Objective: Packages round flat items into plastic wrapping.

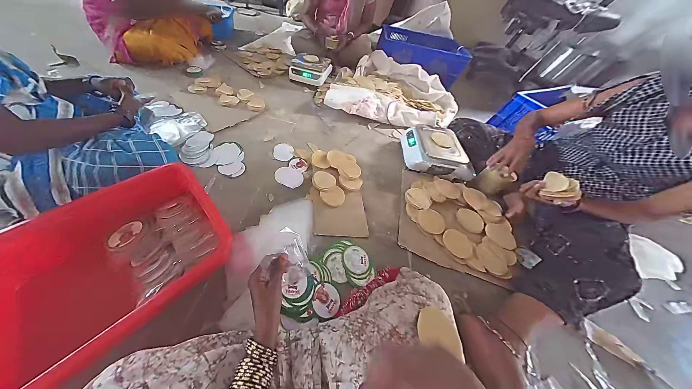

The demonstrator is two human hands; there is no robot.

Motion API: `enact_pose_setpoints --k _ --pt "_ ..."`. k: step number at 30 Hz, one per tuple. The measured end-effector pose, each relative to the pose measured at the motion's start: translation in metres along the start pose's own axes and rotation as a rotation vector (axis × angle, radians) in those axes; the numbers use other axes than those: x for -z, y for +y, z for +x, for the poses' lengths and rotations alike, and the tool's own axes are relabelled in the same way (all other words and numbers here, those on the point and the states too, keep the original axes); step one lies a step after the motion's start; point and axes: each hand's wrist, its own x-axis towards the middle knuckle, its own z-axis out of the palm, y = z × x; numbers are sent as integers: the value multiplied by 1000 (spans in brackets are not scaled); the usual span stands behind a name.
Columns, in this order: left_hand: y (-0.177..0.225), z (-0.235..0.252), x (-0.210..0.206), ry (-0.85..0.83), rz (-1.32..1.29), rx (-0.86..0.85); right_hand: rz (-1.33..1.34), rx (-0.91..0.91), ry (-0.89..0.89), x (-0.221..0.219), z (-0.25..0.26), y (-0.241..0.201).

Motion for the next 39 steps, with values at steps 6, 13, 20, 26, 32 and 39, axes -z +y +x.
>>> enact_pose_setpoints --k 6,13,20,26,32,39 --pt "5 5 -2 8 -15 -1 -878 -1078 21 53 77 173" --pt "2 7 3 43 -59 11 -877 -1203 95 69 77 225" --pt "4 9 -1 40 -30 14 -865 -1258 179 142 62 209" --pt "0 8 2 67 -56 55 -869 -1345 90 156 69 233" --pt "-2 10 -1 53 -53 50 -928 -1332 28 121 79 249" --pt "-1 10 0 62 -50 45 -779 -1266 140 127 83 250"
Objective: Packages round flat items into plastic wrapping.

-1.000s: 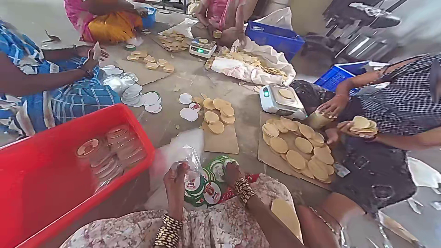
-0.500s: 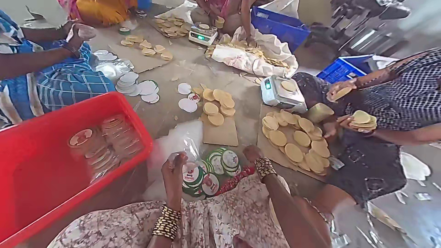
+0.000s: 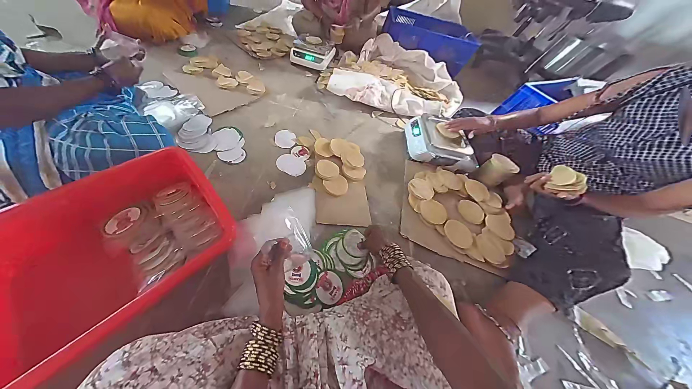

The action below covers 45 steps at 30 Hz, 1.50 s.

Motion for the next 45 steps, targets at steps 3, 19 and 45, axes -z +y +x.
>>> enact_pose_setpoints --k 3,19,45 --pt "-1 -1 -1 -9 -8 -7 254 39 87 1 -8 4" --pt "5 -11 4 -99 39 -47 551 303 112 58 -157 101" --pt "47 -106 -6 -188 88 -150 75 226 463 3 -240 154"
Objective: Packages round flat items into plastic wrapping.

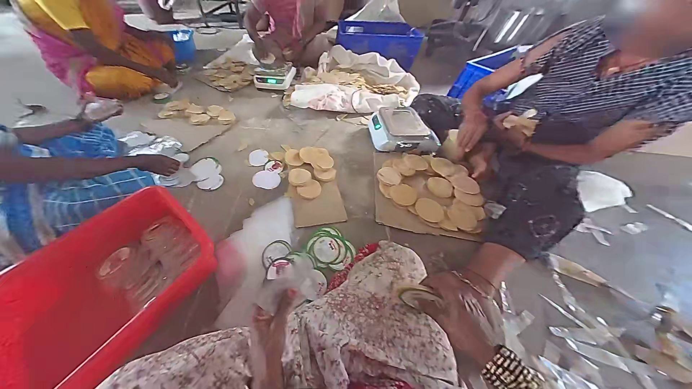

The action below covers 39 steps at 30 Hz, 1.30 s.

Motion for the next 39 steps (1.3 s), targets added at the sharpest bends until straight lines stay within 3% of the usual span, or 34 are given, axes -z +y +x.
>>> enact_pose_setpoints --k 2,6,8,12,15,17,21,27,30,35,39 --pt "8 -9 -4 -69 9 -158 -17 16 18 -8 -3 -4" --pt "25 -18 0 -206 141 -389 -17 258 277 -18 -7 -1" --pt "34 -20 0 -245 149 -413 -30 333 407 -23 -4 0" --pt "39 -26 -1 -275 144 -380 125 271 270 -30 1 9" --pt "38 -29 3 -281 175 -363 199 325 415 -29 -1 10" --pt "37 -31 6 -282 184 -339 430 304 471 -24 -6 5" --pt "32 -38 6 -274 187 -279 971 71 358 -11 -15 -3" --pt "23 -43 4 -291 195 -253 588 75 280 -27 2 35" --pt "24 -47 3 -284 210 -228 585 150 282 -24 -1 30" --pt "23 -48 3 -286 202 -227 625 289 429 -33 -2 36" --pt "31 -51 -4 -300 192 -257 222 289 354 -34 1 32"
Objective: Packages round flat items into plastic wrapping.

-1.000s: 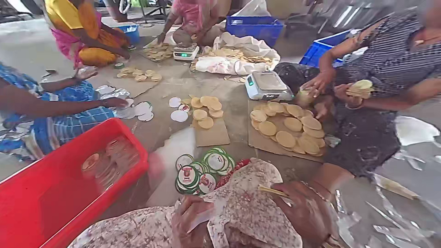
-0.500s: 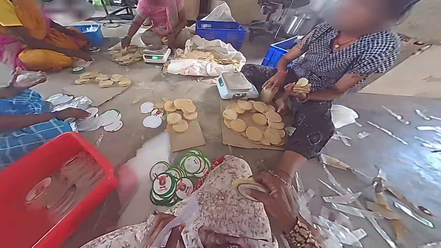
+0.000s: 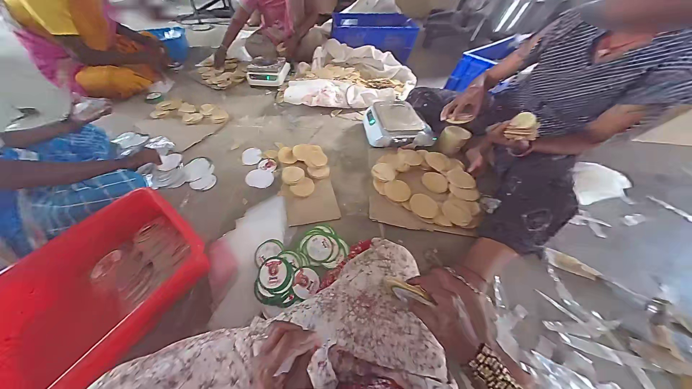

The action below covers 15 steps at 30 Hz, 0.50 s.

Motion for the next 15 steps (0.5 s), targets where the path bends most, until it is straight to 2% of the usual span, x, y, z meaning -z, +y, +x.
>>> enact_pose_setpoints --k 2,5,7,9,12,15 --pt "5 3 0 -26 29 -87 -20 -2 -56 -1 6 -6" --pt "14 8 2 -46 105 -214 52 -4 -15 -2 11 -9" --pt "21 9 4 -55 105 -245 223 -10 36 3 17 -14" --pt "26 8 4 -66 94 -277 510 14 74 14 24 -26" --pt "29 8 2 -84 65 -343 805 185 64 44 36 -56" --pt "28 7 0 -94 81 -395 911 310 -27 80 49 -95"
